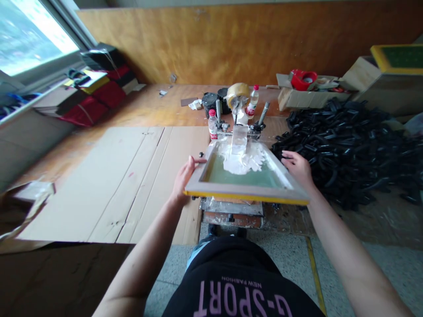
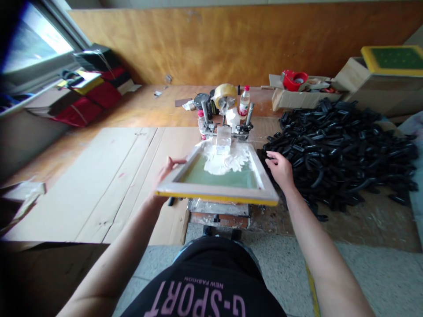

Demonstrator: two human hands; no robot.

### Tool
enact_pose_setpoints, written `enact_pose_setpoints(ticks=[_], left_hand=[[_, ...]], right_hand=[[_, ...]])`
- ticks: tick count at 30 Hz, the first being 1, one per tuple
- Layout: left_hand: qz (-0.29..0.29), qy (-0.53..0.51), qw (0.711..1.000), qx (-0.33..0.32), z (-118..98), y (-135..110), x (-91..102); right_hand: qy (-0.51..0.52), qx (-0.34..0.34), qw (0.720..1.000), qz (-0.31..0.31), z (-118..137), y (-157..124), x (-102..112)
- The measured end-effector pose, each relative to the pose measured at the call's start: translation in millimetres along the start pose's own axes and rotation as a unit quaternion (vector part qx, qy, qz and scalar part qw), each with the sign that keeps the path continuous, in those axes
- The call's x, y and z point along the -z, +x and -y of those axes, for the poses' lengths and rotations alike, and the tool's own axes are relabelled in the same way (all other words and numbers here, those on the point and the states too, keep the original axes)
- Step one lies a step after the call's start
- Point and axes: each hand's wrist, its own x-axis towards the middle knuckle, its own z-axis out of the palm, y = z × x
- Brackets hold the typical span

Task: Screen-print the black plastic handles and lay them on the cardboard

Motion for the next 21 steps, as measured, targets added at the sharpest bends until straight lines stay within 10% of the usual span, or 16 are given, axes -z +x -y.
enact_pose_setpoints(ticks=[8,12,21], left_hand=[[0.026,0.050,0.990,0.132,127.9,-17.9,-5.6],[0.036,0.090,0.988,0.122,141.6,-12.7,-7.3],[0.038,0.078,0.987,0.133,139.9,-14.3,-5.6]], right_hand=[[-0.221,0.227,0.943,0.100,101.2,35.7,-82.0],[-0.261,0.210,0.915,0.226,103.6,12.9,-103.3],[-0.203,0.358,0.840,0.354,97.4,-39.5,-67.5]])
